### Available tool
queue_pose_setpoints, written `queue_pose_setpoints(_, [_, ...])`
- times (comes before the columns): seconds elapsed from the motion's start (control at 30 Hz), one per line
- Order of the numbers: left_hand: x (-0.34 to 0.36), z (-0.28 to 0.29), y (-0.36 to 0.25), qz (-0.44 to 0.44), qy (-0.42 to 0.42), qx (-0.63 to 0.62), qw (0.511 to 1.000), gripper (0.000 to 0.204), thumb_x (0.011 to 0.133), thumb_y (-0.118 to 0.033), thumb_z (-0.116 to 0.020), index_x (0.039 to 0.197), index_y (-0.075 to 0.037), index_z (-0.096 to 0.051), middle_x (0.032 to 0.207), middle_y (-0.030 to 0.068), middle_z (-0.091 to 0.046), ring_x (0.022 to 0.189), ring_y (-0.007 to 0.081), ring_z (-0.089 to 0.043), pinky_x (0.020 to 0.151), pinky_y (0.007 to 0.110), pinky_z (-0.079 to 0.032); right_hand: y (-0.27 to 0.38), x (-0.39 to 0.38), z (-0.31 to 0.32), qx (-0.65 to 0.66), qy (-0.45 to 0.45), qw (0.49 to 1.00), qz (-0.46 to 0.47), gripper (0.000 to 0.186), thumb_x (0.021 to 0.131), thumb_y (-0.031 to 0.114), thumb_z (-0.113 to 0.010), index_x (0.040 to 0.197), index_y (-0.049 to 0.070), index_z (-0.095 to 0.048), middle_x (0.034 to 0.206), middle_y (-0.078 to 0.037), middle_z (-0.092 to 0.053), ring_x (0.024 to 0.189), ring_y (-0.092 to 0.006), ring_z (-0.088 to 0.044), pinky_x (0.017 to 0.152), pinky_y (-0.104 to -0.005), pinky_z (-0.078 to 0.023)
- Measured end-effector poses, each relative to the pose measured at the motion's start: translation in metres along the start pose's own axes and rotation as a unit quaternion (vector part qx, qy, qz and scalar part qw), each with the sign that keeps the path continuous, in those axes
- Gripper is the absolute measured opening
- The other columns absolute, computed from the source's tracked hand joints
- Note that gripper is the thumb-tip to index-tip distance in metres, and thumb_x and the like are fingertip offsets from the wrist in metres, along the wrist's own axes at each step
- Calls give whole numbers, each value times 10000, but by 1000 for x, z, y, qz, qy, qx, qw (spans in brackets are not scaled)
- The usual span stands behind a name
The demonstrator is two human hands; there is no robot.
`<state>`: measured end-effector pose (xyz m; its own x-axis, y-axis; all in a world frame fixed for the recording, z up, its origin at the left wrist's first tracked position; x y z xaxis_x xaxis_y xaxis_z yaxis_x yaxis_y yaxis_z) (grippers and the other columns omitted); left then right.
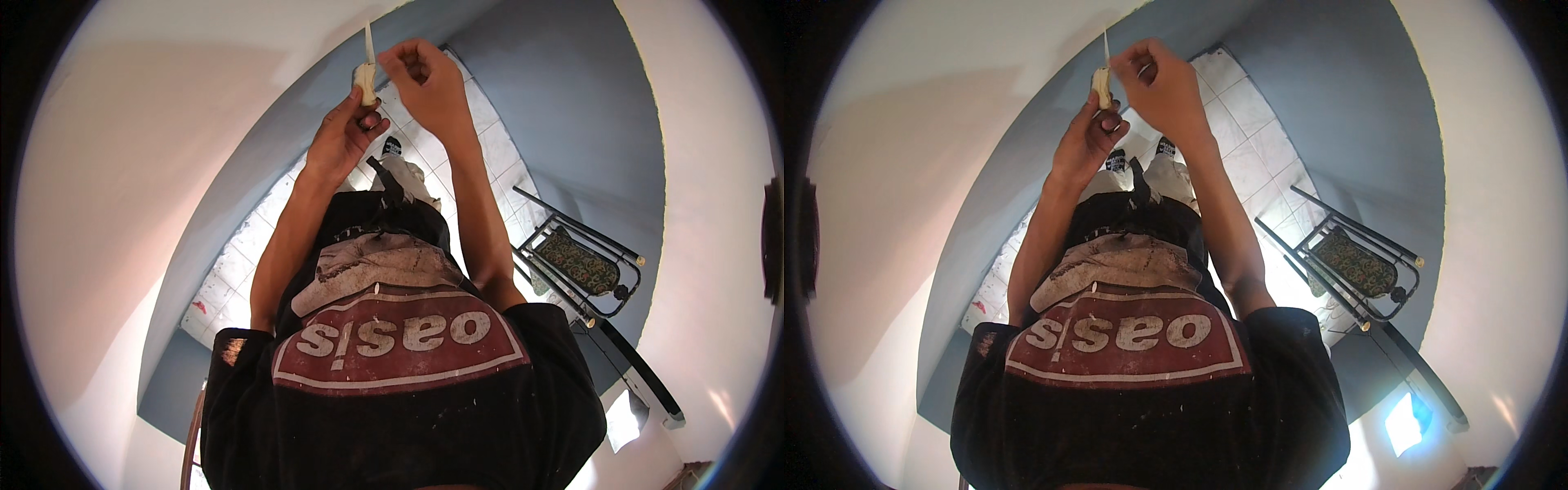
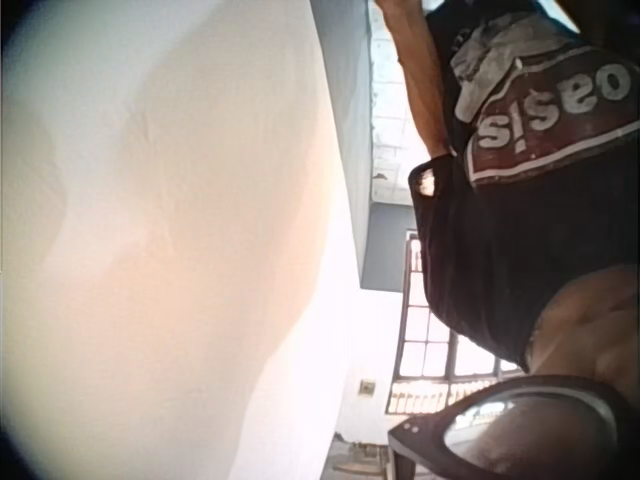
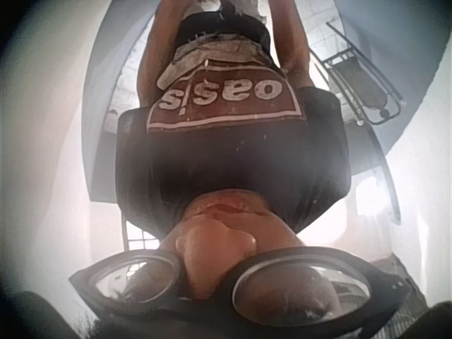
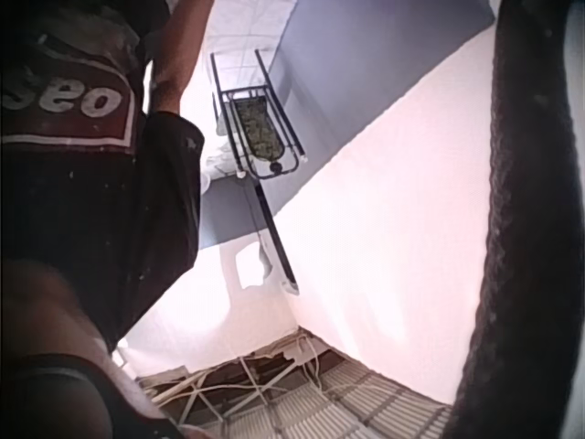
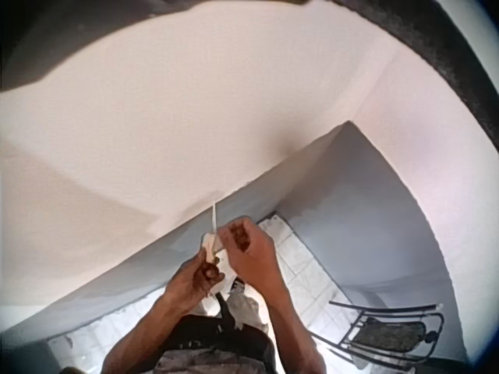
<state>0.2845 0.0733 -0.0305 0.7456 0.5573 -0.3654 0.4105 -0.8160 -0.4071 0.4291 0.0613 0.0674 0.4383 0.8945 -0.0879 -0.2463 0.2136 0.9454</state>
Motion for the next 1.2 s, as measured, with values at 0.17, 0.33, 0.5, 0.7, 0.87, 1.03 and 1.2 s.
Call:
queue_pose_setpoints(0.17, [0, -8, -6, 45, -40, -47, 997, 278, 1059, -338, -611, 1112, -65, -620, 901, -10, -603, 672, 50, -507, 835, 336, -548, -47, 9, -13, 211, 86, 972, -62, 351, 940, 106, -665, 1282, 27, -671, 1069, -57, -713, 923, -114, -628, 849, -271, -483])
queue_pose_setpoints(0.33, [10, -18, -13, 67, -39, -80, 994, 250, 1037, -326, -629, 1086, -82, -636, 814, -40, -595, 558, 32, -465, 796, 319, -516, -57, 15, -37, 391, 203, 892, -104, 451, 898, 43, -655, 1347, 8, -639, 1183, -100, -709, 1036, -181, -656, 964, -346, -503])
queue_pose_setpoints(0.5, [9, -25, -17, 81, -60, -69, 993, 230, 1038, -331, -615, 1042, -102, -641, 773, -63, -594, 508, 13, -419, 763, 293, -480, -57, 17, -43, 449, 193, 867, -93, 424, 904, 12, -656, 1327, -7, -638, 1148, -97, -706, 1070, -202, -670, 1010, -375, -513])
queue_pose_setpoints(0.7, [12, -23, -18, 89, -31, -43, 995, 296, 1025, -353, -617, 1135, -79, -640, 792, -40, -563, 568, 55, -487, 742, 321, -537, -70, 21, -46, 489, 217, 837, -115, 355, 915, -4, -681, 1268, -9, -653, 1099, -88, -704, 1055, -203, -669, 988, -378, -525])
queue_pose_setpoints(0.87, [13, -7, -30, 4, -76, 110, 991, 361, 1018, -364, -657, 1185, -44, -633, 959, 42, -609, 723, 118, -580, 755, 347, -570, -76, 23, -43, 507, 233, 823, -108, 323, 931, 35, -707, 1251, 17, -665, 1111, -64, -699, 1029, -171, -636, 938, -342, -498])
queue_pose_setpoints(1.03, [-7, -44, -60, -247, -122, 404, 872, 456, 849, 19, -829, 1253, 21, -616, 1172, 115, -651, 984, 158, -668, 888, 322, -596, -81, 25, -42, 477, 217, 846, -99, 326, 949, 53, -681, 1269, 11, -638, 1134, -75, -703, 1080, -185, -630, 986, -350, -456])
queue_pose_setpoints(1.2, [-1, -47, -65, -313, -83, 469, 821, 307, 919, 14, -755, 1215, -3, -674, 1183, 101, -676, 1051, 168, -679, 899, 310, -590, -85, 27, -40, 461, 217, 854, -102, 332, 943, 41, -697, 1270, 25, -639, 1166, -71, -697, 1074, -168, -629, 993, -342, -461])
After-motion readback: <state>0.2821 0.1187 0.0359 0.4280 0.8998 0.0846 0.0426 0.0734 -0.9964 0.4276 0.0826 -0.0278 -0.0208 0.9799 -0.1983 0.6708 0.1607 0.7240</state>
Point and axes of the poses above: each hand's wrist, its own x-axis towards the middle knuckle, its own z-axis out of the back of the hand, y = z × x, the point moved 7 cm from there along x, towards the middle knuckle
